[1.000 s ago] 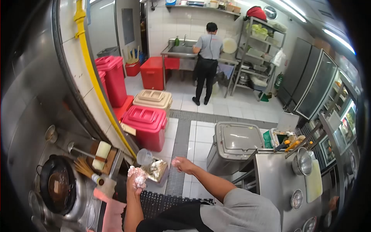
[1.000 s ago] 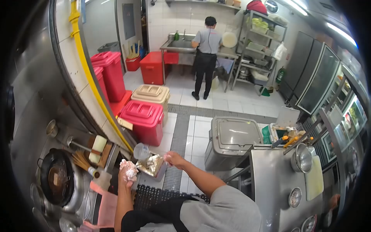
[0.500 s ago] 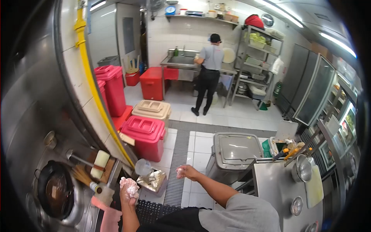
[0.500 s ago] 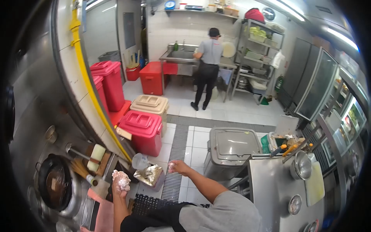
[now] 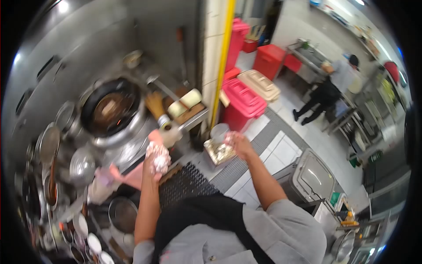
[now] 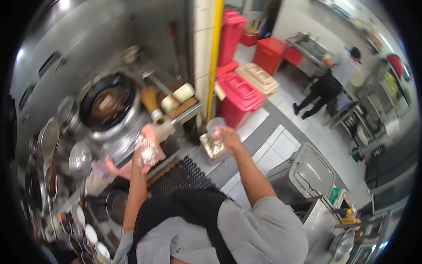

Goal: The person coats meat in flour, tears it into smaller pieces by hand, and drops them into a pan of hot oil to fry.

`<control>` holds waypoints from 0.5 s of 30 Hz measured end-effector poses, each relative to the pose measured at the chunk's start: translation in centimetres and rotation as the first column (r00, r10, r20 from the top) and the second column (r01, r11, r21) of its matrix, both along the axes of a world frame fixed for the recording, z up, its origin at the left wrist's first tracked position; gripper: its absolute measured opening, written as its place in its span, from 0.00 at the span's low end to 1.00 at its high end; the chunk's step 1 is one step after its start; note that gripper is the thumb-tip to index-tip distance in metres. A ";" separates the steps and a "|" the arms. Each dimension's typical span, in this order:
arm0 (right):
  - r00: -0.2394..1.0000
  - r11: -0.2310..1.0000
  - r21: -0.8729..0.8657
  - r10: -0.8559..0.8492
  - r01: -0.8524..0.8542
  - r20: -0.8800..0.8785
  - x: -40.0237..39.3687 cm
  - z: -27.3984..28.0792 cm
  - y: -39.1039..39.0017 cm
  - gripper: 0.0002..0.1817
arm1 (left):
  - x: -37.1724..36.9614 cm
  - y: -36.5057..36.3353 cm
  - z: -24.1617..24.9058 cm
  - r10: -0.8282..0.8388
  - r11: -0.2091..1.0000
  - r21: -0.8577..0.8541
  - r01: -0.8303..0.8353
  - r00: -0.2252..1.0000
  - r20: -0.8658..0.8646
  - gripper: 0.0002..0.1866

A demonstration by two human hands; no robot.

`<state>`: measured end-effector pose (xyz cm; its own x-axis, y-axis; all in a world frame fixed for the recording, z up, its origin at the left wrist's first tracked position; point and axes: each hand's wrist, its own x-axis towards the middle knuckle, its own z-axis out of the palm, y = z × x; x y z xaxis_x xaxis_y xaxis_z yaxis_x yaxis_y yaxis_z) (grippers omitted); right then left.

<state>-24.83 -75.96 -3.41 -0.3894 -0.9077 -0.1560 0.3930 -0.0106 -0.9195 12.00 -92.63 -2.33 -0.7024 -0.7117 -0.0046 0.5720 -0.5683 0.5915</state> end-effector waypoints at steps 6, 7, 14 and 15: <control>0.969 0.976 -0.167 0.168 -0.138 0.182 5.5 6.1 -5.5 0.17 | 7.6 1.8 1.7 0.290 0.956 0.049 -0.291 0.957 0.028 0.11; 0.951 0.963 -0.208 0.215 -0.169 0.222 6.1 6.8 -5.9 0.19 | 8.5 2.2 2.1 0.339 0.936 0.087 -0.340 0.940 0.026 0.09; 0.952 0.951 -0.208 0.262 -0.227 0.158 10.3 8.9 -8.7 0.21 | 14.1 3.9 1.3 0.443 0.892 0.083 -0.444 0.896 0.034 0.10; 0.958 0.957 -0.194 0.245 -0.214 0.152 10.6 8.9 -9.0 0.21 | 14.6 4.1 1.4 0.428 0.900 0.074 -0.429 0.903 0.025 0.10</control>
<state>-14.23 -84.94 5.52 -0.1488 -0.9883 -0.0344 0.5562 -0.0549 -0.8292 26.61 -88.48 -0.95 -0.3291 -0.9413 -0.0746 0.7659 -0.3123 0.5621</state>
